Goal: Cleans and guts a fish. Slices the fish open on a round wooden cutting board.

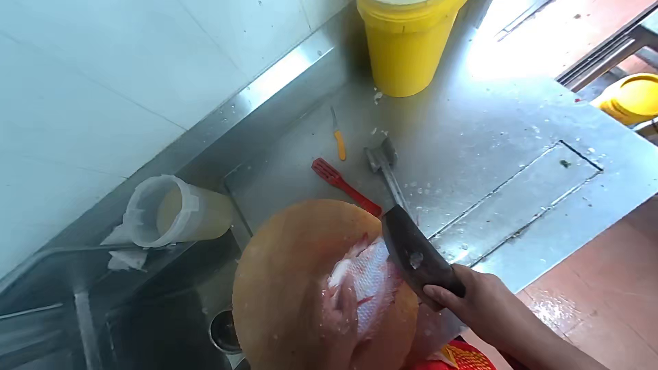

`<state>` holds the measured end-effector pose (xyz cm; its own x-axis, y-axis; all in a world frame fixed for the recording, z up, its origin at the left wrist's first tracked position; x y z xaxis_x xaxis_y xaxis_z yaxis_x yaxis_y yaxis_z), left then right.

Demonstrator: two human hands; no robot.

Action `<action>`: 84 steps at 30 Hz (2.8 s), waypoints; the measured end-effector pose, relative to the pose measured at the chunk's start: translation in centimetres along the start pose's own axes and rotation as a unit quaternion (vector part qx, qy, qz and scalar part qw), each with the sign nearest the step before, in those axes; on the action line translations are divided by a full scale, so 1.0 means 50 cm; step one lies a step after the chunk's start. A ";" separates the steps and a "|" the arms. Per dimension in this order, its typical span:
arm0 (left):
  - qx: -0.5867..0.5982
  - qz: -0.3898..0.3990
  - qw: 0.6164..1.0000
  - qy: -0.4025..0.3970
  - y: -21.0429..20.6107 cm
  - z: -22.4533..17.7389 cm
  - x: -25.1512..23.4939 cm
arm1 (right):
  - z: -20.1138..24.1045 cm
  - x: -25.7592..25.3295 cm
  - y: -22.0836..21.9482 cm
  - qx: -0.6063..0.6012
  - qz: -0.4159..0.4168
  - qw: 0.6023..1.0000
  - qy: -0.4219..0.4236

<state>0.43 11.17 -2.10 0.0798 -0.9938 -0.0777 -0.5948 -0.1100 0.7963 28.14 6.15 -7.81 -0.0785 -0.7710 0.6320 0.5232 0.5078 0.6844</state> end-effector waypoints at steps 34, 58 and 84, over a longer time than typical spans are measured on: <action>0.010 -0.040 0.997 -0.063 -0.017 -0.026 -0.005 | 0.024 -0.057 -0.041 -0.090 0.104 0.988 0.066; -0.058 -0.019 0.998 -0.019 -0.009 -0.022 -0.008 | -0.016 0.130 -0.186 -0.025 0.213 0.974 0.079; 0.104 0.030 0.905 -0.412 0.058 -0.055 0.078 | -0.068 0.002 -0.039 0.090 -0.014 0.960 0.266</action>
<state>1.20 7.01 1.53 -0.5296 -0.6648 -0.5269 -0.7230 0.0290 0.6902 30.00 3.78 -10.33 0.3794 -0.8482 0.3695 0.3679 0.5047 0.7809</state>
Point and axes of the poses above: each hand's wrist, its own x-axis away from the middle knuckle, its own y-axis out of the back of the hand, z = x × y, the point moved 9 cm from there along -x, towards the middle knuckle, and after that the axes turned 13 degrees about x, right-handed, at the moved point
